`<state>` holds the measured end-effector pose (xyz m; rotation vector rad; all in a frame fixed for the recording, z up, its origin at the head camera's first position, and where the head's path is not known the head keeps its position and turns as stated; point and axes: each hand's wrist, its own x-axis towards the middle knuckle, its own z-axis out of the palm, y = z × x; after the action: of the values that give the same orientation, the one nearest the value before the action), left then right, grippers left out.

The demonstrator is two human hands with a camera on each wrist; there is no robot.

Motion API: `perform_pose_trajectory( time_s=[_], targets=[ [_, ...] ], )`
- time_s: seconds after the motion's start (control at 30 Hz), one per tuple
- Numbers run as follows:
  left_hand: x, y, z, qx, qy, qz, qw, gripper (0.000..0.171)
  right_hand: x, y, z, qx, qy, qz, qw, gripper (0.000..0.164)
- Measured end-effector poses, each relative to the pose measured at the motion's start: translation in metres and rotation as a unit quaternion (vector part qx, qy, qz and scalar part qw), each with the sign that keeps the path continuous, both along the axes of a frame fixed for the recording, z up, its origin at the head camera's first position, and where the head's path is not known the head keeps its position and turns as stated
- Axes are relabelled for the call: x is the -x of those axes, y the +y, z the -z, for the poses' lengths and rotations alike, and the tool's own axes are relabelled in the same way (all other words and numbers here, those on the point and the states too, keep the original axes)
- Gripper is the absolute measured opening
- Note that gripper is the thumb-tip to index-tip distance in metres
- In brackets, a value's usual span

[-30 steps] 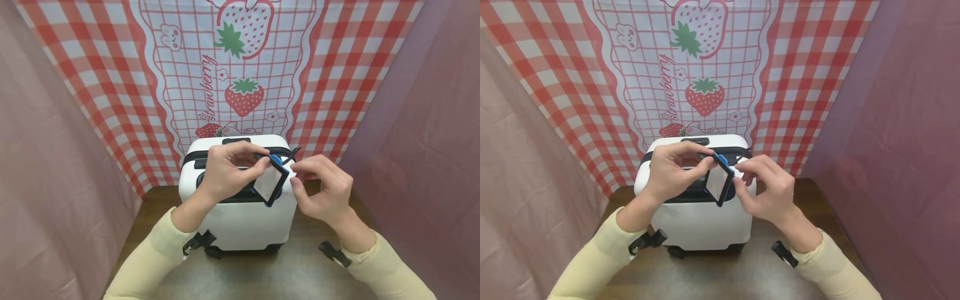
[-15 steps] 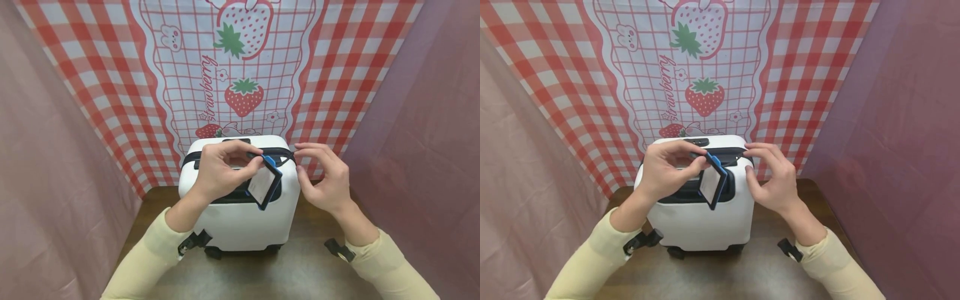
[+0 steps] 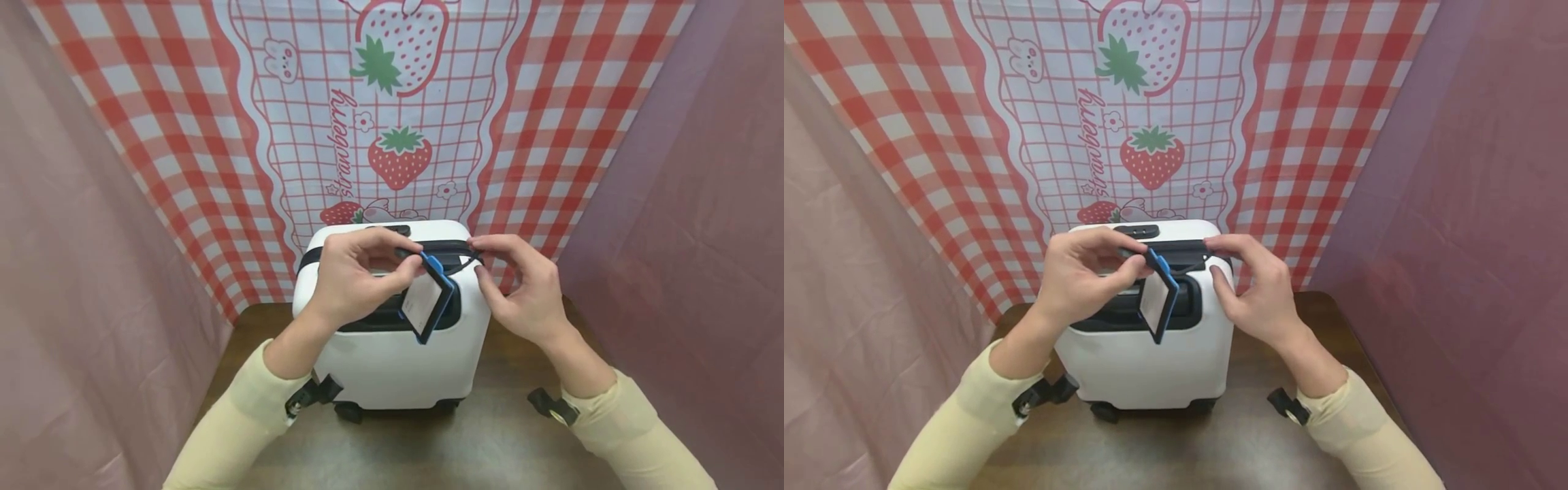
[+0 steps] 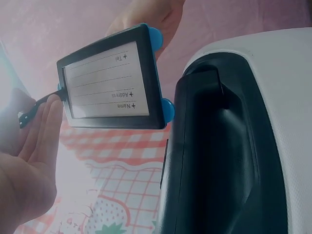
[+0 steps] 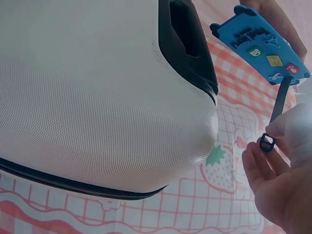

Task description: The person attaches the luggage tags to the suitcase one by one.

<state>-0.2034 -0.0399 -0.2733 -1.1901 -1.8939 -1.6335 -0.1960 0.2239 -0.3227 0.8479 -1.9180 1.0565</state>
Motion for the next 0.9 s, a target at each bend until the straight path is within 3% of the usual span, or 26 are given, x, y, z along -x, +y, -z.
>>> perform_pose_trajectory(
  time_s=[0.17, 0.37, 0.5, 0.57, 0.7, 0.9],
  targets=[
    [0.0, -0.003, -0.001, -0.001, -0.008, 0.003, 1.0, 0.016, 0.001, -0.001, 0.0, -0.009, 0.0, -0.01, 1.0, 0.048],
    [0.003, -0.006, -0.002, -0.001, -0.009, 0.011, 0.9999, 0.015, 0.001, -0.003, 0.001, -0.003, 0.006, -0.056, 0.998, 0.047],
    [0.005, -0.009, -0.003, -0.007, -0.024, 0.027, 0.9993, 0.014, 0.001, -0.003, 0.001, 0.007, 0.012, -0.098, 0.995, 0.028],
    [0.007, -0.01, -0.004, -0.008, -0.035, 0.035, 0.9987, 0.015, 0.0, -0.004, 0.002, 0.014, 0.022, -0.117, 0.993, 0.019],
    [0.011, -0.012, -0.006, -0.004, -0.057, 0.039, 0.9976, 0.015, -0.002, -0.006, 0.004, 0.033, 0.056, -0.154, 0.986, 0.028],
    [0.014, -0.014, -0.008, 0.007, -0.074, 0.027, 0.9969, 0.017, -0.008, -0.012, 0.005, 0.047, 0.108, -0.178, 0.977, 0.027]
  ],
)
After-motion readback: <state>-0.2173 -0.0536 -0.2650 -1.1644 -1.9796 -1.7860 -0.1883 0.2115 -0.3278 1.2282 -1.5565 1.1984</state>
